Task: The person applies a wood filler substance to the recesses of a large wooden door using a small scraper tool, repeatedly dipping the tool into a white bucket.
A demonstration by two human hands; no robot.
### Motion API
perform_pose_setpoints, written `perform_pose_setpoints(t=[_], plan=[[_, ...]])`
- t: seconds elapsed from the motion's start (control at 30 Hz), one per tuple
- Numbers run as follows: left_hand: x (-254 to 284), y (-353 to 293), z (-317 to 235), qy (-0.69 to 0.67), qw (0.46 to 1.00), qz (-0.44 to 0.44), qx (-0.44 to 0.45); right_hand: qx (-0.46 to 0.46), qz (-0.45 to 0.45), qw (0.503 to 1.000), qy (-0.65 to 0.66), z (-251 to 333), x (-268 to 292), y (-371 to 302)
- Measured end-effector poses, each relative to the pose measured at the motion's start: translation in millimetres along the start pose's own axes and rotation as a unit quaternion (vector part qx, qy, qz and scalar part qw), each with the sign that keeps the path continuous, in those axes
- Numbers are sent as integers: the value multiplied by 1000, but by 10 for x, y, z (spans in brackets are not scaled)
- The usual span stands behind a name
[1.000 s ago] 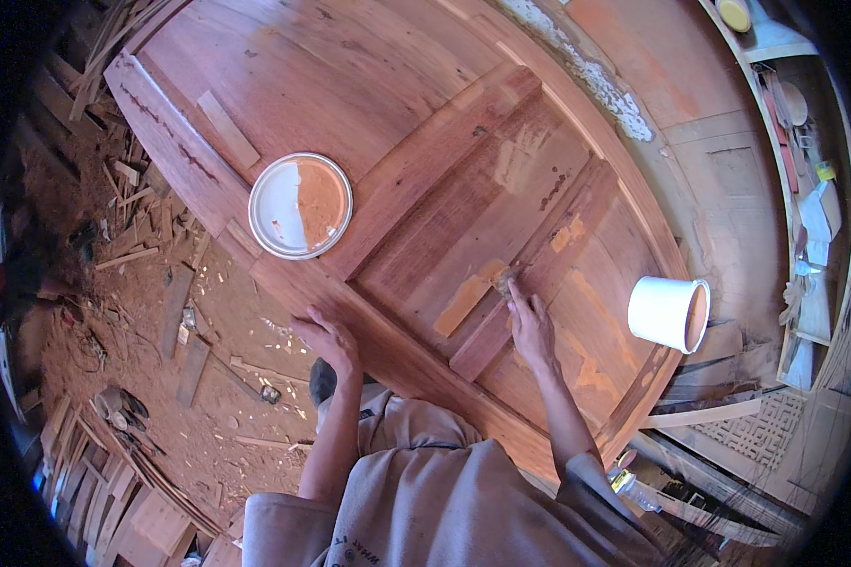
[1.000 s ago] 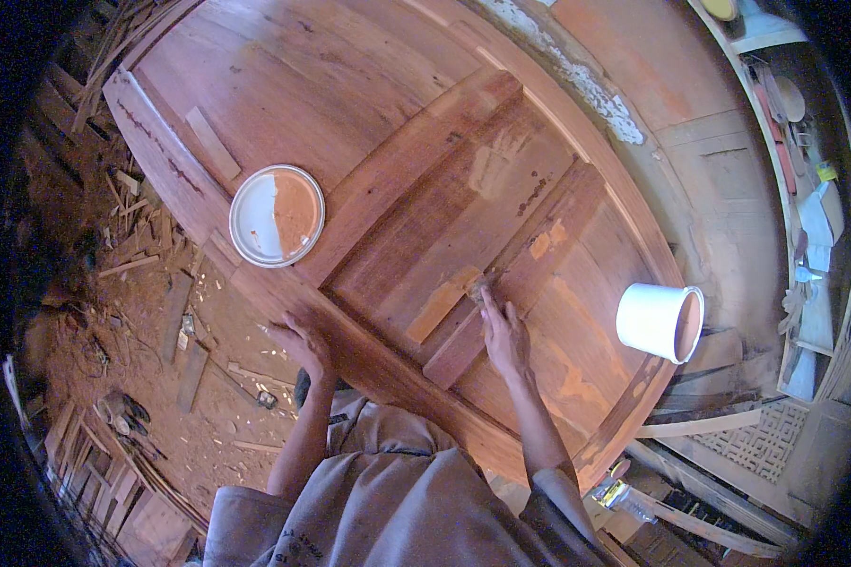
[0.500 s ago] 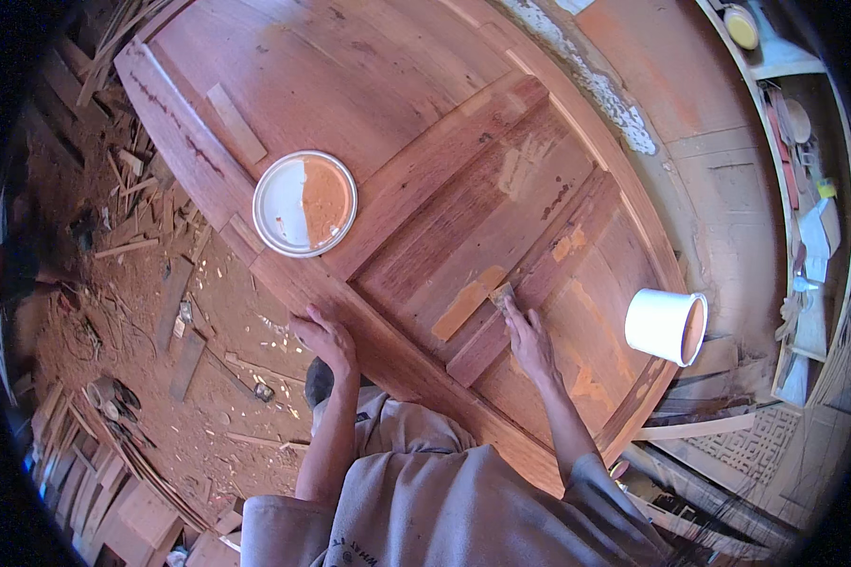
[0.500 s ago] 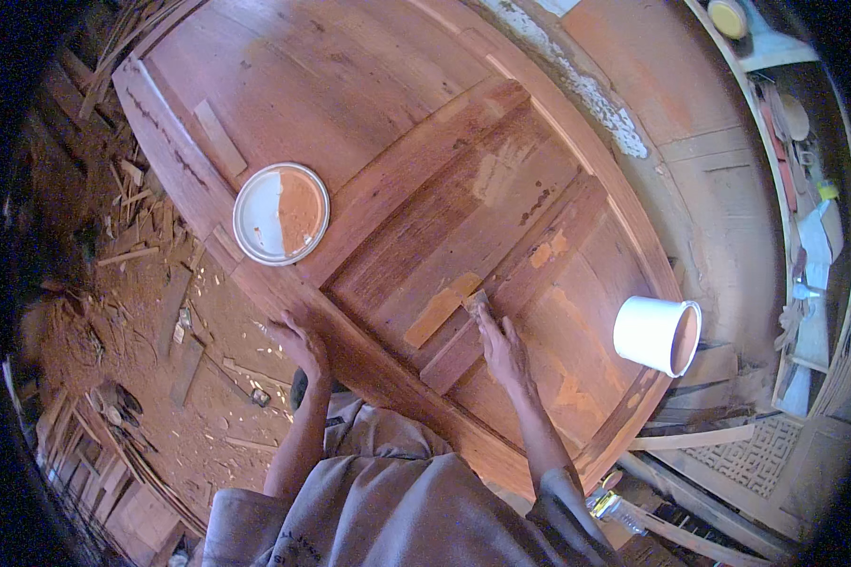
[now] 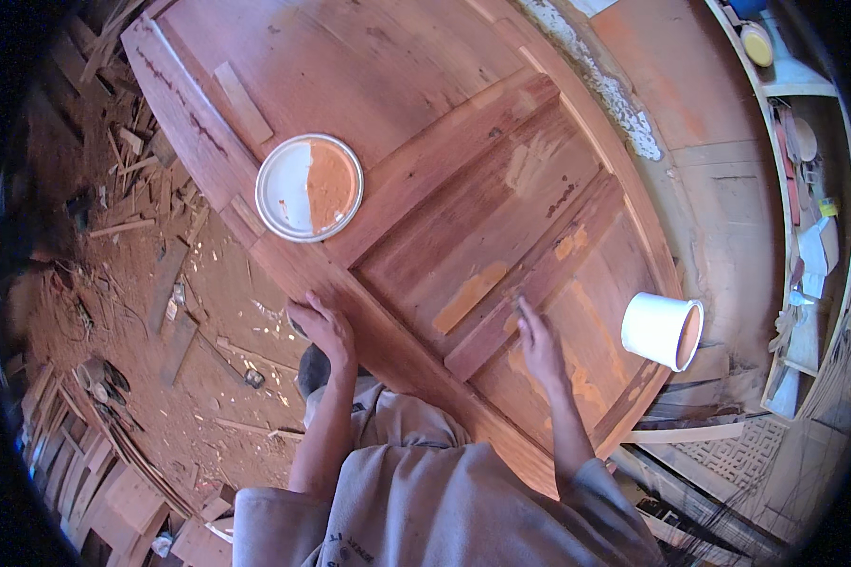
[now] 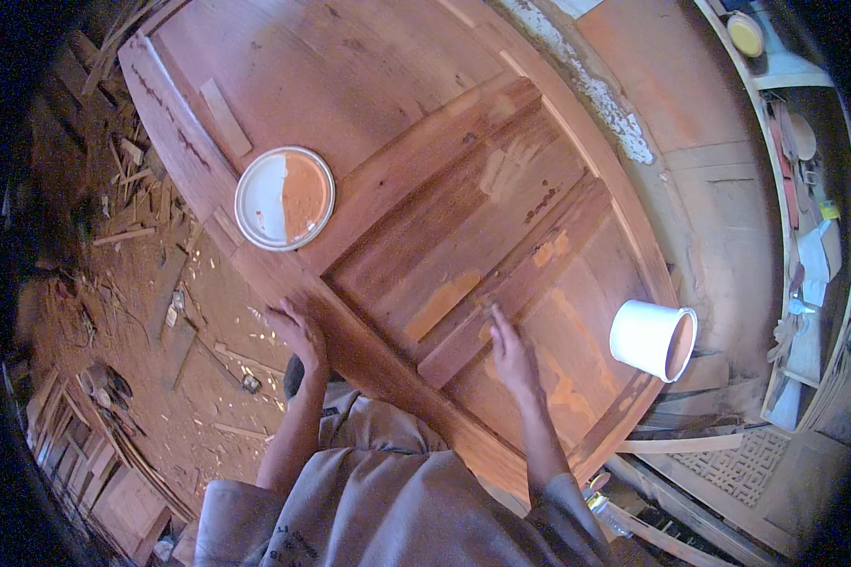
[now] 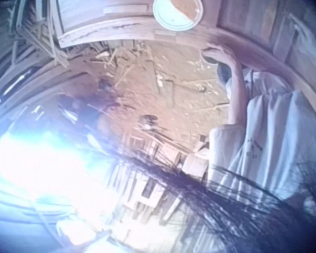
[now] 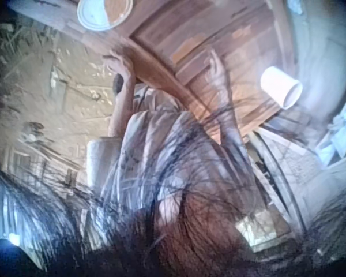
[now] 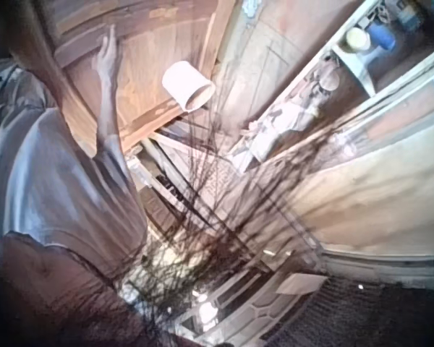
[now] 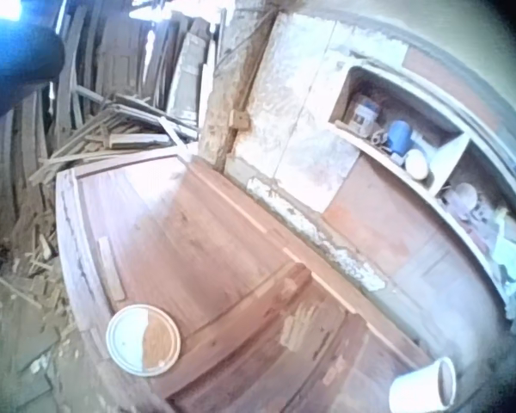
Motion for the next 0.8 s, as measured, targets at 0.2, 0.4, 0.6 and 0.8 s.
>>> perform_pose_setpoints(t=[0.2,0.4,0.6,0.8], plan=[[41,5,-112,-31,999,-2,18,-91,82,991,-50,11,251,518],[42,6,-156,-61,997,-3,40,-123,123,975,-140,358,31,827],[34,9,-31,-34,999,-5,25,-153,134,966,-162,395,-160,718],[14,6,-60,-21,998,6,57,-142,147,965,-162,492,-116,665]])
Point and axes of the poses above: each hand's wrist, its own y-axis towards the middle knuckle, its own x-axis out of the back of the hand, z = x × y, the point moved 5 cm from there along y, towards the middle knuckle, and after that the axes turned 8 degrees about -y, right-handed, at the moved point
